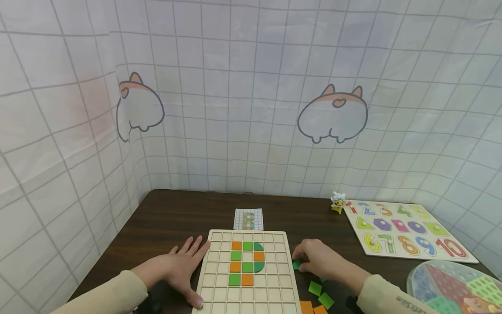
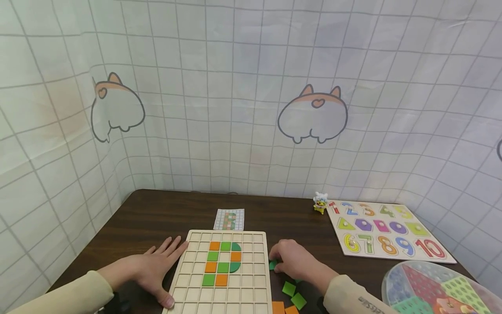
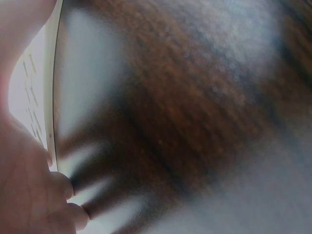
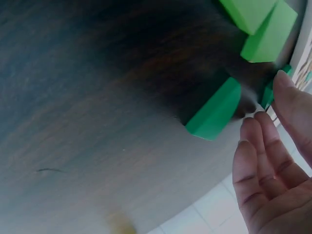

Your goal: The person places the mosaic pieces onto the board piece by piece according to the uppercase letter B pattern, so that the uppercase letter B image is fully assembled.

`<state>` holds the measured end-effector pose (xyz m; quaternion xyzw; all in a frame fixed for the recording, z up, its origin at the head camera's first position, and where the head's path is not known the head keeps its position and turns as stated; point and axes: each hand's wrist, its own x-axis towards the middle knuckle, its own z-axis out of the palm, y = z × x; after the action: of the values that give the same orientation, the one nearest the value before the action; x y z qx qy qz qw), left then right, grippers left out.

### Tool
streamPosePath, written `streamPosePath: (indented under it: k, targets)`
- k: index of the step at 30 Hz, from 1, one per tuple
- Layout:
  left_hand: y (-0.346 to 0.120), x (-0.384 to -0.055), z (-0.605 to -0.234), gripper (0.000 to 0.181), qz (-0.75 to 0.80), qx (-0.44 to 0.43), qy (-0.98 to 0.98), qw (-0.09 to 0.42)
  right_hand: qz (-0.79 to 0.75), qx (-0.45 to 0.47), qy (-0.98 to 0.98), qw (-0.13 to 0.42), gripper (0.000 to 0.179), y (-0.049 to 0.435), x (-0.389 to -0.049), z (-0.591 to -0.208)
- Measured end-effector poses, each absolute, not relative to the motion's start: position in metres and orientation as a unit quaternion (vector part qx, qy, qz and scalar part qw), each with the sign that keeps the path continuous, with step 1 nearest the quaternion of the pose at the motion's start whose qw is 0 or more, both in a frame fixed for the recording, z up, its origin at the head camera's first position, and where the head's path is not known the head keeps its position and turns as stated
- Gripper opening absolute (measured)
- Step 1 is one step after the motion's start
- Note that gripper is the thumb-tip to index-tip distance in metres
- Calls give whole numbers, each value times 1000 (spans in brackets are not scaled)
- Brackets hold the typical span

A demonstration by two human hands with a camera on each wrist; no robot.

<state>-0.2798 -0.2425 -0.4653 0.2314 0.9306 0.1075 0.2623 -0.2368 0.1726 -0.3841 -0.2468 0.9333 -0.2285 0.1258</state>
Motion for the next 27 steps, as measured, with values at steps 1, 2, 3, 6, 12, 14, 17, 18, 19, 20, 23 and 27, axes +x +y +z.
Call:
streamPosePath:
  k: [1, 2, 3, 6, 12, 14, 17, 18, 19, 20, 23, 27]
  targets:
    - [-242, -280, -465, 151, 108, 231, 931, 262, -226, -249, 934, 123, 16, 173, -237, -384]
    - [-242, -280, -466, 151, 108, 231, 931, 262, -223, -252, 934, 119, 15, 173, -237, -385]
    - [-242, -280, -466, 151, 107, 231, 931, 262, -221, -257, 934, 115, 14, 174, -237, -385]
    - [-242, -280, -465, 151, 106, 230, 931, 262, -217, -269, 933, 105, 14, 176, -236, -386]
    - [-240, -278, -462, 150, 103, 225, 932, 264, -232, -274, 928, 104, 23, 179, -235, -387]
    - [-240, -277, -461, 150, 104, 224, 932, 264, -238, -275, 926, 105, 22, 179, -233, -387]
    - [-240, -276, -461, 150, 105, 223, 933, 264, -249, -273, 923, 109, 15, 179, -233, -387]
    - [-240, -276, -461, 149, 106, 222, 933, 264, -251, -270, 923, 110, 12, 179, -232, -387]
    - [-240, -276, -461, 150, 106, 222, 933, 263, -251, -268, 924, 110, 9, 179, -232, -387]
    - [-240, -276, -462, 150, 106, 223, 933, 263, -252, -265, 925, 108, 8, 179, -232, -386]
    - [-240, -277, -463, 150, 104, 224, 933, 261, -258, -254, 927, 97, 9, 176, -231, -384]
    - [-240, -279, -464, 151, 101, 225, 933, 261, -285, -251, 922, 79, 10, 169, -226, -380]
